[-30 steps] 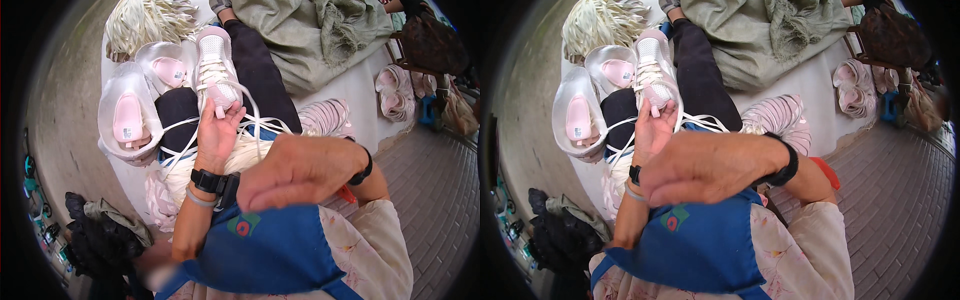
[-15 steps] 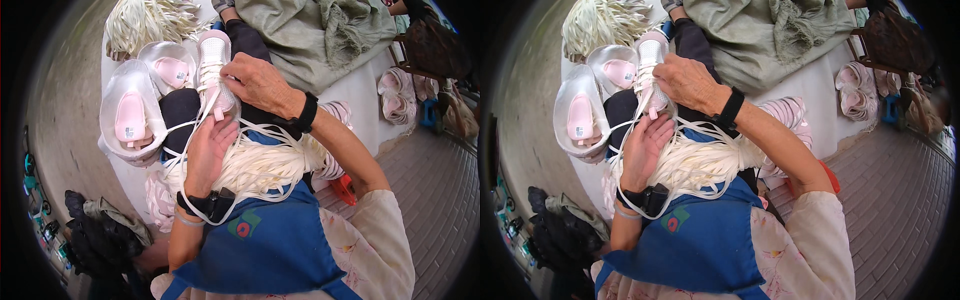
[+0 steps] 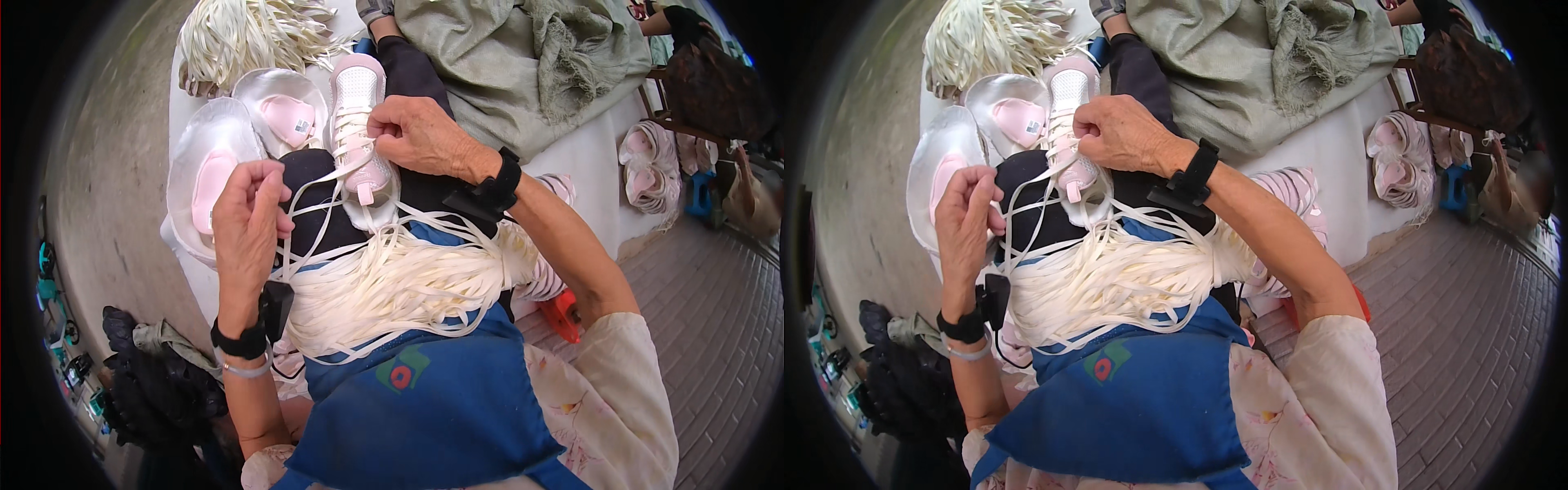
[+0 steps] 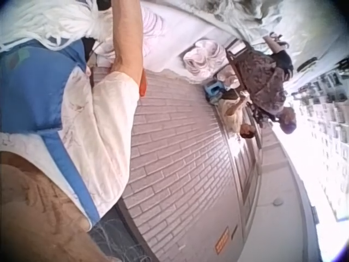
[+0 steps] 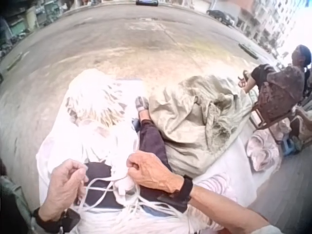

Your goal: The recorder is lacing up white and pink sneakers.

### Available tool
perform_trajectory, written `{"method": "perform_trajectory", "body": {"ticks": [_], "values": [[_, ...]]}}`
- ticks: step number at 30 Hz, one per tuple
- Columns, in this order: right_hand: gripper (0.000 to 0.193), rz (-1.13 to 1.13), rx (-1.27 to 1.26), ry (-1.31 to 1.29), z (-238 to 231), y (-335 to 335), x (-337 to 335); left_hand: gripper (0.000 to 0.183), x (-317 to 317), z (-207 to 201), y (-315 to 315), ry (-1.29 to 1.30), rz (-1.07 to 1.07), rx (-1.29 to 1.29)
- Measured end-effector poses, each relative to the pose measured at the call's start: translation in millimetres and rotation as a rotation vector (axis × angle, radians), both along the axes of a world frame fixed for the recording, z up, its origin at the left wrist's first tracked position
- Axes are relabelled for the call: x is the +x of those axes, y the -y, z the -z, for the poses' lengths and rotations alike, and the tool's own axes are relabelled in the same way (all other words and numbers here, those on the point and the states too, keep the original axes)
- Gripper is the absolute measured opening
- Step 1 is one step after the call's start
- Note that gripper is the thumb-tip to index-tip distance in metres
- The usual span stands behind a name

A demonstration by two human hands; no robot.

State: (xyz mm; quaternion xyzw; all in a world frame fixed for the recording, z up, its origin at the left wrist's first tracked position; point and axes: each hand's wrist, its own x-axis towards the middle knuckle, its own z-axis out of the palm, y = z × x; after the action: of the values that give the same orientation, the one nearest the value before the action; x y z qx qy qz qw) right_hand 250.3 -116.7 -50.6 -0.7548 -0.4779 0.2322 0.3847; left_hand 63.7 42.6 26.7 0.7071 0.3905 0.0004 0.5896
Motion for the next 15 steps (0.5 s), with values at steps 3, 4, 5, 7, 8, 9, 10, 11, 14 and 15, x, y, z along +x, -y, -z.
{"method": "perform_trajectory", "body": {"ticks": [3,4,5,7,8,9,10,11,14,15], "values": [[0.016,-0.042,-0.012,-0.045,-3.1,-3.3,-1.2,0.018,25.5,54.6,-12.9,0.110,0.186,0.324],[0.016,-0.002,0.013,-0.057,-9.0,-5.4,-5.4,0.017,28.3,63.1,-15.7,0.199,0.367,0.610],[0.016,0.048,0.035,-0.063,-12.6,-5.1,-6.2,0.017,33.6,62.7,-14.2,0.210,0.373,0.608],[0.015,0.005,0.124,0.082,-7.7,-12.5,-12.3,0.015,41.8,57.5,-10.7,-0.013,0.277,0.208],[0.015,-0.042,0.210,0.219,-7.7,-16.3,-16.0,0.014,43.4,48.8,-8.6,-0.086,0.299,0.160],[0.015,-0.041,0.207,0.220,-8.2,-18.4,-19.3,0.014,43.2,45.2,-6.5,-0.084,0.301,0.158],[0.013,-0.082,0.080,0.314,-8.6,-20.1,-22.9,0.014,42.4,42.9,-4.6,-0.117,0.303,0.128],[0.011,-0.128,-0.043,0.404,-12.4,-24.6,-27.5,0.013,40.3,40.1,-4.9,-0.153,0.299,0.102],[0.012,-0.180,-0.104,0.583,-23.1,-35.7,-40.6,0.013,35.7,32.8,-7.2,-0.168,0.283,0.097],[0.014,-0.211,-0.130,0.674,-25.0,-38.3,-46.1,0.013,34.9,31.6,-7.7,-0.169,0.281,0.093]]}}
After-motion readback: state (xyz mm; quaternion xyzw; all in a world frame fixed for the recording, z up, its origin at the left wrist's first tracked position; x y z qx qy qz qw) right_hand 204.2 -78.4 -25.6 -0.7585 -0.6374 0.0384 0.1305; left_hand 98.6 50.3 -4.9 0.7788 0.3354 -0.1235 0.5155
